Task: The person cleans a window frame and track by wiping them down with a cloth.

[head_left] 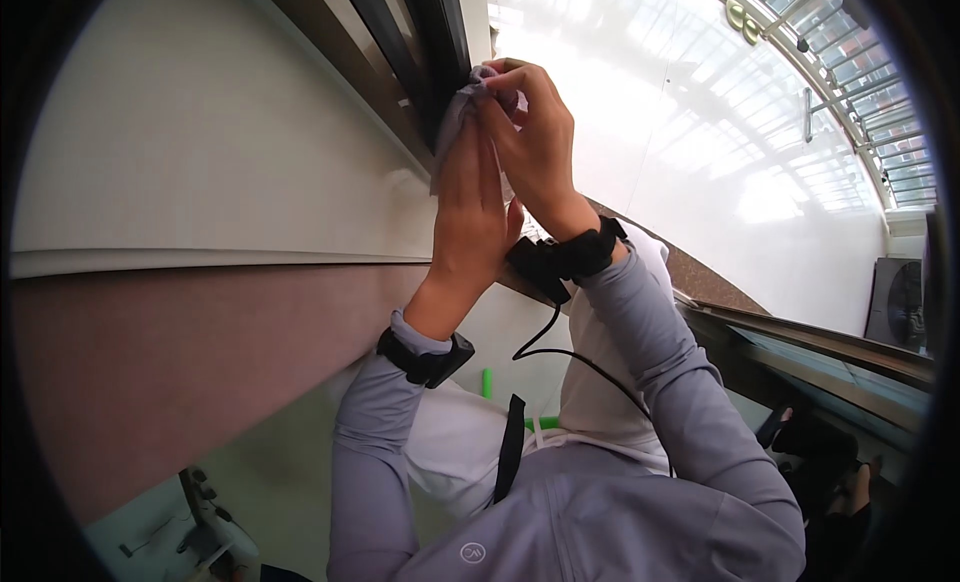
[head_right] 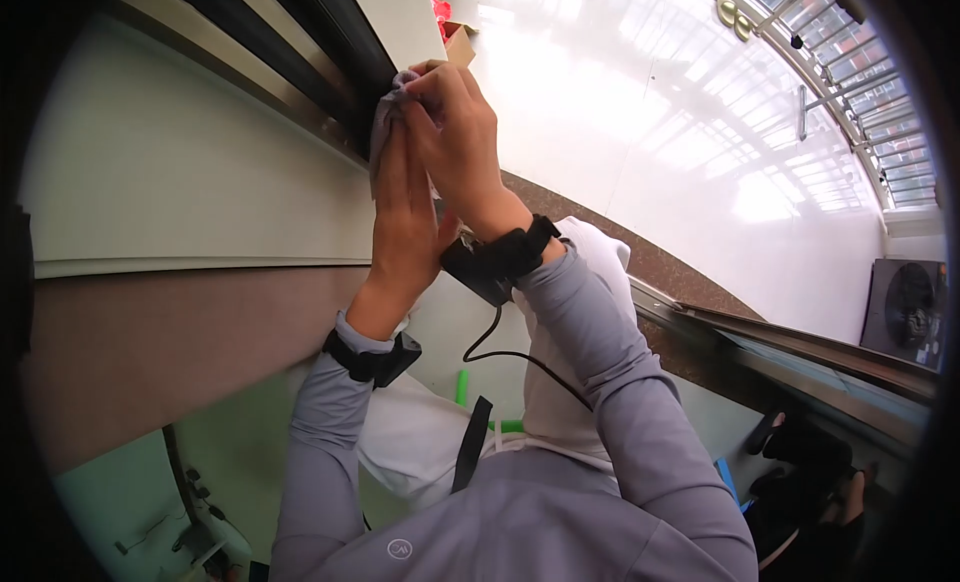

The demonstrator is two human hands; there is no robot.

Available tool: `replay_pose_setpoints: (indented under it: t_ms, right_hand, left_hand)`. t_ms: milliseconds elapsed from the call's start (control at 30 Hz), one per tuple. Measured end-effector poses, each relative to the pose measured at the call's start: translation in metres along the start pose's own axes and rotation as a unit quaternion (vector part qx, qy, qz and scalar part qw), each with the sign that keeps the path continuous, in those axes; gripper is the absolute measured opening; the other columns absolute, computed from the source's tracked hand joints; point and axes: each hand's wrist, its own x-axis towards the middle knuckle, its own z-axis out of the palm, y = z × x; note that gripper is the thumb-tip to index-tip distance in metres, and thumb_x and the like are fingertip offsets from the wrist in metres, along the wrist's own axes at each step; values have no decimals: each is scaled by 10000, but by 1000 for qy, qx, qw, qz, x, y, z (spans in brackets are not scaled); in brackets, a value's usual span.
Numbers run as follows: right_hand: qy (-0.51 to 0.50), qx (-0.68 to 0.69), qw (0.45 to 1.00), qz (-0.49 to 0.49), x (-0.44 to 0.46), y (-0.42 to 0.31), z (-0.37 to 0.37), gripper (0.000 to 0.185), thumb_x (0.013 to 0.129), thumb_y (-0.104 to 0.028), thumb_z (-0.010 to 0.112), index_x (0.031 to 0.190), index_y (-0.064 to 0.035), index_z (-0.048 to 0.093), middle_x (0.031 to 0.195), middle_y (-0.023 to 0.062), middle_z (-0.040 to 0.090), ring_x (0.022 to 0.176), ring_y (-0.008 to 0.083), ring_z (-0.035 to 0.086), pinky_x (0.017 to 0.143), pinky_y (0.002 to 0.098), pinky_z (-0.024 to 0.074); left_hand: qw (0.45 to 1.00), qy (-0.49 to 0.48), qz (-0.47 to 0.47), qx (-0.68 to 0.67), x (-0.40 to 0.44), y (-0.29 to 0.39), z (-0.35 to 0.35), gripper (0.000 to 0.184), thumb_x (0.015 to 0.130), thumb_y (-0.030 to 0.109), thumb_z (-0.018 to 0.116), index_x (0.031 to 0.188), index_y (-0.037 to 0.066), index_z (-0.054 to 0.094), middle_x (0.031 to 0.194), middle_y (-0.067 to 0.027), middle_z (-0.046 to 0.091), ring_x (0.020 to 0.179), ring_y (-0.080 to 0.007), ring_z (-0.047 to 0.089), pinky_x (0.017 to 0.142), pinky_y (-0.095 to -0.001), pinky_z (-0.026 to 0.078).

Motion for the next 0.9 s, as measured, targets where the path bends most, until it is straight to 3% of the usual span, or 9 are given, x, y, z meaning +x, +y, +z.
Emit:
replay_pose_setpoints:
  t_ms: [167, 300, 433, 467, 567, 733, 833, 900]
  right_hand:
    - [-130, -69, 984, 101, 6, 41, -9, 113, 863, -9, 568, 968, 24, 545, 845, 126, 655, 791, 175, 639, 720, 288, 510]
    - [-180, -70, 975, 108, 8, 50, -12, 127, 858, 4, 580, 983, 22, 579, 888, 112, 669, 851, 163, 650, 767, 282, 514]
    - [-154, 70, 985, 41, 17, 37, -14, 127, 897, -4, 582, 1020, 5, 612, 1016, 57, 662, 980, 119, 612, 859, 253, 503]
    - [-188, 81, 977, 63, 25, 30, -20, 154, 907, -16, 576, 1057, 3, 606, 1044, 57, 653, 1008, 122, 603, 872, 259, 499]
    - [-209, 109, 968, 89, 30, 43, -21, 179, 907, -31, 579, 1080, 1, 608, 1025, 50, 651, 968, 117, 600, 867, 255, 487]
    - [-264, -39, 956, 120, 12, 79, -22, 196, 820, -21, 600, 1010, 7, 637, 895, 69, 664, 812, 131, 600, 791, 270, 495]
    - [-295, -10, 939, 174, -1, 107, -20, 216, 791, -36, 603, 1000, -18, 655, 879, 102, 678, 797, 164, 626, 779, 293, 509]
    - [-306, -50, 939, 146, -5, 112, -19, 215, 791, -34, 601, 998, -21, 657, 894, 115, 684, 804, 174, 637, 772, 300, 513]
  left_hand:
    - [996, -84, -8, 9, 0, 0, 2, 740, 734, 36, 666, 1366, -117, 312, 1455, -298, 238, 1333, -440, 290, 1085, -469, 291]
    - [994, -105, -5, 32, -3, -7, 10, 670, 774, 86, 638, 1340, -123, 346, 1446, -284, 274, 1329, -419, 311, 1085, -470, 291]
    - [996, -61, 13, 71, 3, -6, 5, 657, 786, 119, 630, 1337, -111, 355, 1453, -276, 270, 1314, -423, 325, 1084, -473, 296]
    - [994, -63, 21, 83, 5, -7, 4, 658, 783, 116, 631, 1338, -107, 356, 1454, -278, 268, 1310, -423, 327, 1084, -473, 297]
    - [989, -66, 45, 123, 9, -4, 3, 642, 763, 102, 641, 1318, -96, 388, 1447, -295, 267, 1304, -421, 332, 1081, -470, 303]
    - [982, -161, 28, 99, -5, -7, 15, 600, 740, 109, 673, 1259, -92, 450, 1435, -308, 278, 1300, -424, 331, 1082, -465, 293]
    - [971, -216, 26, 102, -19, -17, 24, 589, 749, 117, 676, 1257, -87, 460, 1430, -312, 281, 1298, -427, 329, 1084, -463, 285]
    - [966, -234, 27, 109, -17, -20, 22, 590, 762, 126, 671, 1271, -80, 454, 1431, -306, 283, 1298, -423, 330, 1087, -476, 276]
